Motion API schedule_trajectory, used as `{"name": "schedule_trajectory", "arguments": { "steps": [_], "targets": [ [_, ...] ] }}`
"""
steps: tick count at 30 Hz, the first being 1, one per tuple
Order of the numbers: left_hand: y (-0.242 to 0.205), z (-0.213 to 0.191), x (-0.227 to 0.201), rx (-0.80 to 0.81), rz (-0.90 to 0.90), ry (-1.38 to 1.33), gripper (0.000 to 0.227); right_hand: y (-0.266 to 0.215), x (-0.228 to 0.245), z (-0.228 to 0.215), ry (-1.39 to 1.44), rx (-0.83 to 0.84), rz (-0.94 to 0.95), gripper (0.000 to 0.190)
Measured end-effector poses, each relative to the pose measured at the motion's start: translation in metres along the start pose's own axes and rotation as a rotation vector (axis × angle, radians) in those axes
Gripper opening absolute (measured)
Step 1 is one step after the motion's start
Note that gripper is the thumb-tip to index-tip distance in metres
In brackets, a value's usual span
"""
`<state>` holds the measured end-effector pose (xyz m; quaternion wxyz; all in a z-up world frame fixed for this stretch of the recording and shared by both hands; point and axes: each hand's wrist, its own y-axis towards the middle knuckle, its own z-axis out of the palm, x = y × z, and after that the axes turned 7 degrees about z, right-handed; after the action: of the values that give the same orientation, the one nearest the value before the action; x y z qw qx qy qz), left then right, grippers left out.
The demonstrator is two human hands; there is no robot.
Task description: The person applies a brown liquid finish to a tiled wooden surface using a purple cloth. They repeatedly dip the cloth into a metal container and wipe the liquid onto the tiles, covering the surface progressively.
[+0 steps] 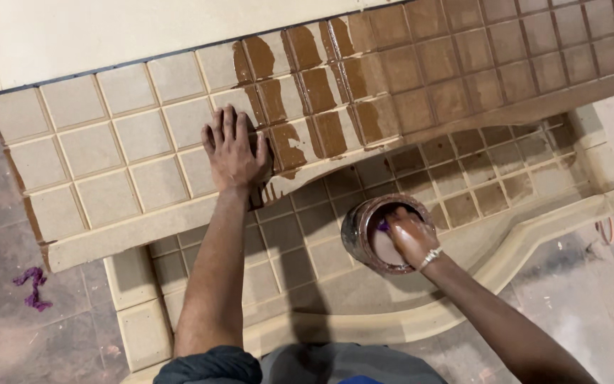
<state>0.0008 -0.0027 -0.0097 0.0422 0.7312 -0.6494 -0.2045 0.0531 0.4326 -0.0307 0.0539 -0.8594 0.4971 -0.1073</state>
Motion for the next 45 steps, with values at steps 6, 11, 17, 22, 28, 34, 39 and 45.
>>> {"name": "schedule_trajectory", "arguments": {
  "steps": [6, 11, 17, 22, 28, 34, 39, 45],
  "targets": [
    [0.001, 0.000, -0.001, 0.013, -0.003, -0.019, 0.059, 0.000, 0.000, -0.063, 0.440, 0.457, 0.333, 0.041],
    [-0.001, 0.001, 0.003, -0.011, 0.003, -0.065, 0.059, -0.034, -0.049, -0.081, 0.677, 0.357, 0.386, 0.040],
    [-0.003, 0.011, 0.021, -0.069, 0.022, -0.248, 0.048, -0.077, -0.111, -0.012, 1.059, 0.154, 0.737, 0.033],
    [-0.036, -0.017, 0.060, -0.164, 0.055, -0.299, 0.044, -0.089, -0.091, -0.011, 1.780, -0.054, 0.638, 0.034],
    [-0.043, -0.060, 0.124, -0.130, -0.021, -0.114, 0.047, 0.017, 0.060, -0.053, 1.980, 0.011, 0.462, 0.043],
    [-0.015, -0.051, 0.145, -0.069, -0.024, -0.174, 0.055, 0.174, 0.210, -0.068, 1.149, -0.037, 0.064, 0.039],
    [-0.004, -0.051, 0.133, -0.020, -0.066, -0.163, 0.058, 0.285, 0.260, -0.073, 0.697, -0.160, 0.066, 0.043],
    [-0.003, -0.065, 0.132, -0.003, -0.079, -0.204, 0.060, 0.404, 0.283, -0.101, 0.416, -0.280, 0.121, 0.038]
  ]
}}
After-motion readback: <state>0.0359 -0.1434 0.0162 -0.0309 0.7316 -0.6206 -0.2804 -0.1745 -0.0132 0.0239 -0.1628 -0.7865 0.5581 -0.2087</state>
